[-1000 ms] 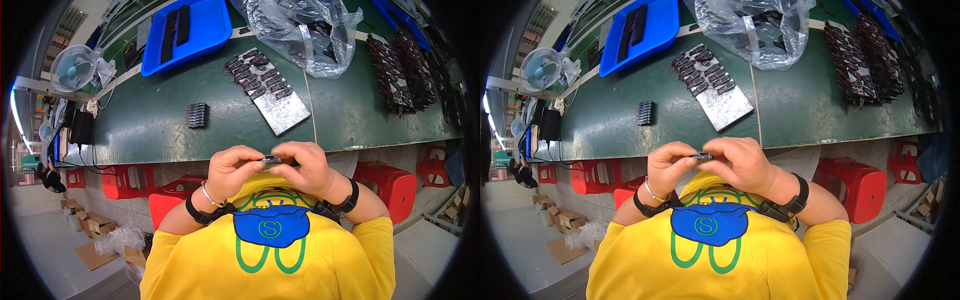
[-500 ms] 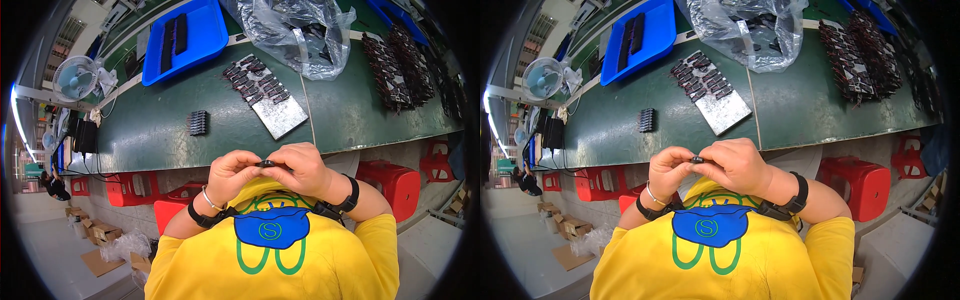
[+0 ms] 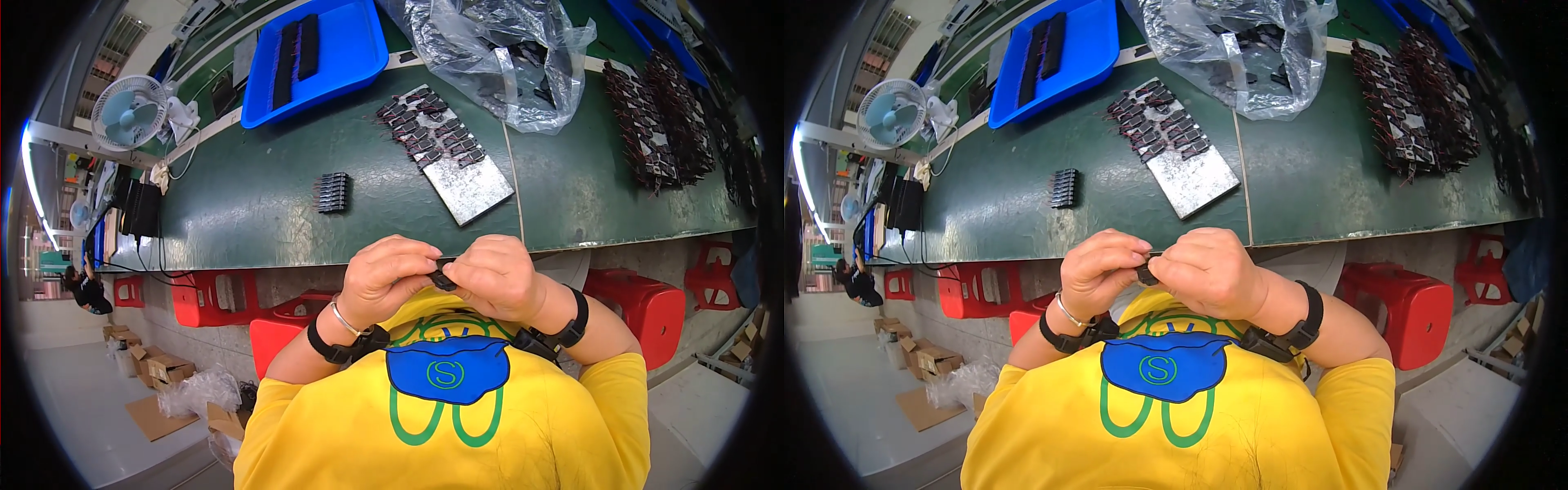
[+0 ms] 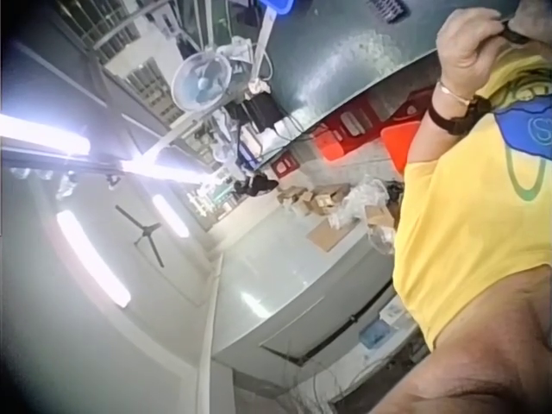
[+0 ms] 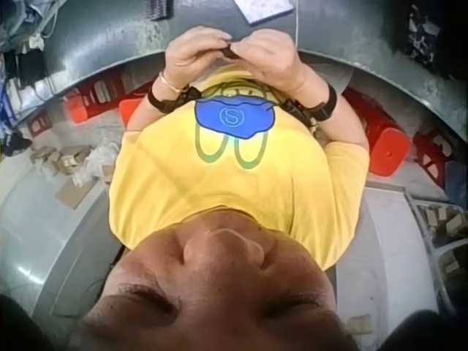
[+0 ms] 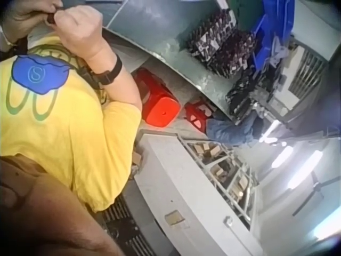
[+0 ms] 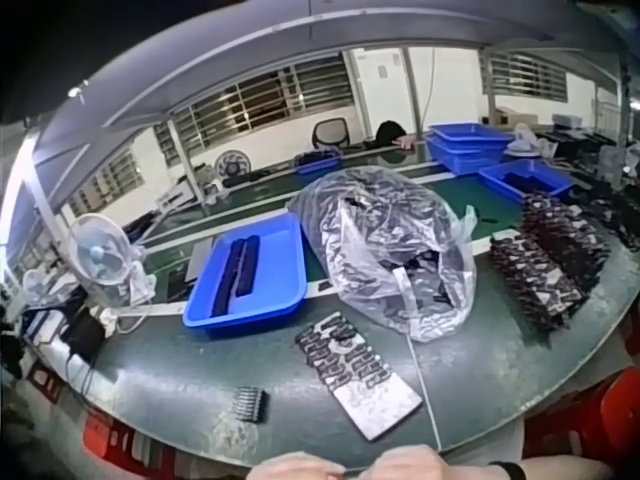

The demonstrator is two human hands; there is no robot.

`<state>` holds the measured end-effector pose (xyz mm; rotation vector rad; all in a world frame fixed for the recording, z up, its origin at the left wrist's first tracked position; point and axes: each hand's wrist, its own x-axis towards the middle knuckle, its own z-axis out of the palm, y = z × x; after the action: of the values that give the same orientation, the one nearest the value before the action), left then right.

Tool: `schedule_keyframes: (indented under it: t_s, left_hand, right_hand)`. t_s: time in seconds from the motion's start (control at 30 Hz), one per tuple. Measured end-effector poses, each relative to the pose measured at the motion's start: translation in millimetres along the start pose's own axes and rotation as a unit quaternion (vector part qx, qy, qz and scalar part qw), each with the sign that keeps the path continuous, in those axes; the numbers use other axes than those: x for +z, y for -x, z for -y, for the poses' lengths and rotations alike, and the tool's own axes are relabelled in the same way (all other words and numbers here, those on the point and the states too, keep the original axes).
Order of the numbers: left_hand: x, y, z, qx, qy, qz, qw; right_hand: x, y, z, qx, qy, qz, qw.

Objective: Manually placing small electronic components into a tray for assembly.

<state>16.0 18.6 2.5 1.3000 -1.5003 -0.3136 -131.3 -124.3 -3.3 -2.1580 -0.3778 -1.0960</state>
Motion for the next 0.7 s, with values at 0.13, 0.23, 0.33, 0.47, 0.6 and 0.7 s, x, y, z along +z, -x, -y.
schedule_keyframes:
  t_s: [0.13, 0.23, 0.33, 0.47, 0.6, 0.7]
  left_hand:
    - [-1.3, -0.7, 0.8, 0.022, -0.017, -0.003, 1.0]
    - [-5.5, 1.0, -0.6, 0.021, -0.029, -0.002, 0.999]
    - [-16.3, 8.1, -1.1, -0.041, -0.078, 0.001, 0.996]
    - [-53.2, 21.7, 3.4, -0.13, -0.162, -0.062, 0.976]
    - [-89.9, 26.8, 16.2, -0.122, -0.309, -0.064, 0.941]
    - [-102.0, 23.9, 23.6, -0.086, -0.368, -0.018, 0.926]
  right_hand:
    - [3.0, 0.8, -1.0, 0.017, -0.021, 0.002, 1.0]
    - [7.1, 1.0, 0.1, 0.046, -0.047, -0.011, 0.998]
    - [6.0, 0.1, 3.9, 0.192, -0.06, 0.05, 0.978]
    - [-5.8, 6.4, 2.1, 0.195, -0.019, 0.069, 0.978]
    - [-16.6, 15.7, -0.6, 0.15, 0.008, 0.058, 0.987]
    - [-20.0, 18.4, -0.1, 0.142, 0.016, 0.054, 0.988]
